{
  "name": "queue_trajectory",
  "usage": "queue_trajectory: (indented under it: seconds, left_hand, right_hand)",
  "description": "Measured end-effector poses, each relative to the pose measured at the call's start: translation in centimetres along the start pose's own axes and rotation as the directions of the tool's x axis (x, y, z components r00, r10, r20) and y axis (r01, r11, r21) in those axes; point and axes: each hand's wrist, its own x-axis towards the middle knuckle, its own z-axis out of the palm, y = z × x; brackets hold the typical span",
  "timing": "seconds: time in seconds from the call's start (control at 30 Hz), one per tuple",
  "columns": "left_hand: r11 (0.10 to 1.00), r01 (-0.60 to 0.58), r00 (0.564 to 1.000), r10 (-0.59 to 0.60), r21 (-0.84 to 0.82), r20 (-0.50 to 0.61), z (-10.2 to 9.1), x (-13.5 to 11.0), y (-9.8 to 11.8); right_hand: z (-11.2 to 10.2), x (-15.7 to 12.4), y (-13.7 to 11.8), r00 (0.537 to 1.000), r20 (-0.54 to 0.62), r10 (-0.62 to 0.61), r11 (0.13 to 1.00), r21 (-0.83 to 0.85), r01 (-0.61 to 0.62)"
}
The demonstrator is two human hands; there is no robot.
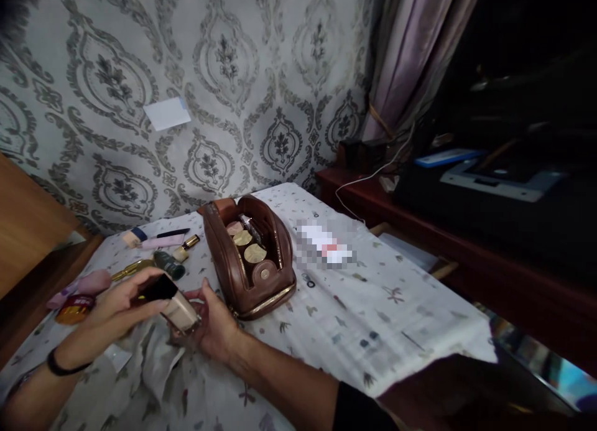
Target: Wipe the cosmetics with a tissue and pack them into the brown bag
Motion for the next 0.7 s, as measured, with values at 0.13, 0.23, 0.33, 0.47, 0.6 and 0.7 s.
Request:
queue_trajectory:
  seconds: [0.13, 0.23, 0.33, 0.47, 0.6, 0.7]
  left_hand:
    - [0.999, -0.041, 0.988, 0.040, -0.002, -0.149, -1.2, 1.7, 4.0]
    - [0.991, -0.113, 0.971, 0.096, -0.068, -0.219, -0.7, 3.5, 7.2]
    - [0.974, -0.220, 0.956, 0.205, -0.052, -0.211, 1.0, 5.6, 9.9]
    - [0.934, -0.350, 0.931, 0.355, 0.067, -0.086, 3.9, 8.5, 12.0]
    - [0.911, -0.384, 0.923, 0.373, 0.150, 0.092, 6.6, 11.0, 12.2]
    - [0.930, -0.325, 0.940, 0.297, 0.171, 0.169, 8.0, 12.5, 12.1]
  right_hand:
    - [-0.2, -0.1, -0.3, 0.997, 0.054, 0.046, 0.999, -0.023, -0.045]
    - [-0.5, -0.2, 0.1, 0.995, 0.073, 0.064, 0.996, -0.062, -0.059]
    - [-0.6, -0.2, 0.4, 0.992, 0.089, 0.090, 0.994, -0.066, -0.084]
    - [-1.0, 0.3, 0.6, 0.990, 0.075, 0.122, 0.990, -0.082, -0.116]
    - [-1.5, 1.2, 1.0, 0.987, 0.098, 0.124, 0.990, -0.077, -0.116]
    - [-1.8, 1.7, 1.4, 0.984, 0.106, 0.143, 0.988, -0.073, -0.136]
